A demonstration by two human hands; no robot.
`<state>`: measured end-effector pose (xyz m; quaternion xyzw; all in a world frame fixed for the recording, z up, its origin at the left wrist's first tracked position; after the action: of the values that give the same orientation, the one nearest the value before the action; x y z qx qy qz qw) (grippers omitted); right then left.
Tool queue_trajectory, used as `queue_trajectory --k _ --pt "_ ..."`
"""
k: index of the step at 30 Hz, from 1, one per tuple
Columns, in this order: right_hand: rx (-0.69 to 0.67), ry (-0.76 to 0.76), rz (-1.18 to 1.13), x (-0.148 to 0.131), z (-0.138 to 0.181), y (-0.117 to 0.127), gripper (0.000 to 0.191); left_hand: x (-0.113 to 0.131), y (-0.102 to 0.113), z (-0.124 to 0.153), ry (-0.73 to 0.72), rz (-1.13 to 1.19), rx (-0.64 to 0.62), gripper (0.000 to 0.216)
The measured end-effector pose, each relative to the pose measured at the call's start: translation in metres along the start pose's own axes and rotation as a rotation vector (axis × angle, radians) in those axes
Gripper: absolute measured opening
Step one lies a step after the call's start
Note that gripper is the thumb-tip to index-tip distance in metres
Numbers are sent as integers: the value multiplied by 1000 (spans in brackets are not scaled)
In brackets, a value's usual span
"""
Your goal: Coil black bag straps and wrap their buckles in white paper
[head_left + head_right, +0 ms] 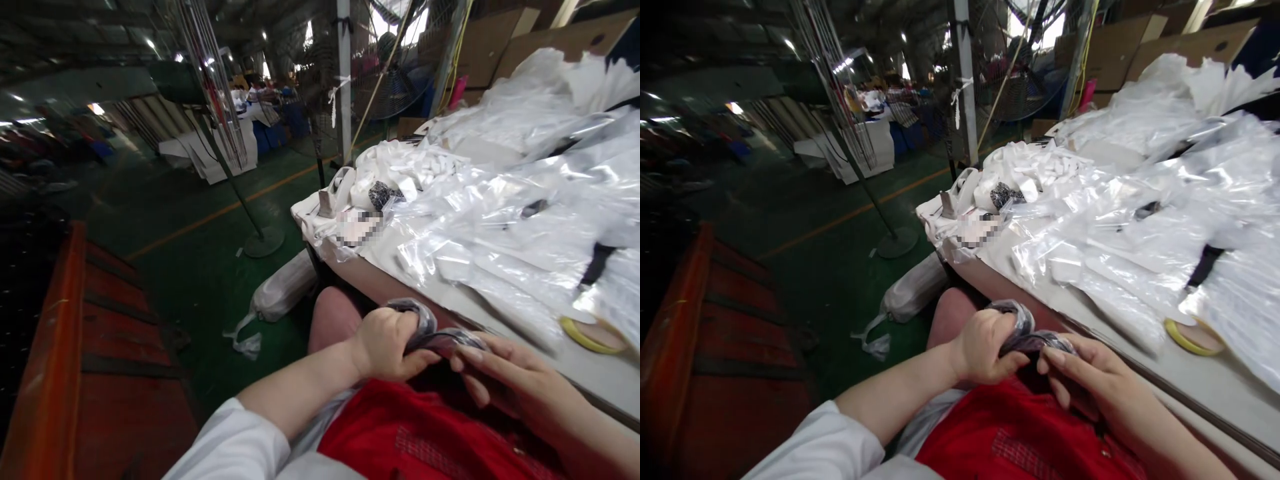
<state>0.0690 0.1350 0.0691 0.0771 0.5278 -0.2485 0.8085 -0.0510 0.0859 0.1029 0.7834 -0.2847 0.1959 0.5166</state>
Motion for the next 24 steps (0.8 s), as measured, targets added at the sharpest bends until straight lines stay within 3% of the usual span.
queue_trajectory --k 4,7,9,12,15,19,21,24 --pt "56 90 448 -7 -7 27 37 4 -19 9 4 42 -203 37" --pt "32 246 738 -18 -13 28 32 1 -32 13 72 311 -381 47" --pt "-10 263 826 -17 -16 26 32 -2 -41 18 139 482 -516 58" --pt "-88 144 805 -2 -17 25 38 -13 -51 32 365 736 -677 66" --pt "-254 8 655 17 -13 17 46 -15 -56 47 572 1046 -780 67" --pt "-512 -100 432 37 -9 -4 54 -14 -56 54 629 1263 -811 68" --pt "-516 -93 365 41 -12 -9 55 -16 -55 53 640 1360 -783 67" --pt "-351 42 325 35 -21 -13 52 -21 -54 46 646 1491 -676 65"
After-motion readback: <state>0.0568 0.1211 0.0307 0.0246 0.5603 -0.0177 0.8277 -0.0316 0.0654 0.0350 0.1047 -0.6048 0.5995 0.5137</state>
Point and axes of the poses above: each hand's wrist, its own z-axis away from the middle knuckle, its own y-axis out of the back of the hand, x = y × z, the point moved 9 cm from there along -z, towards the middle knuckle
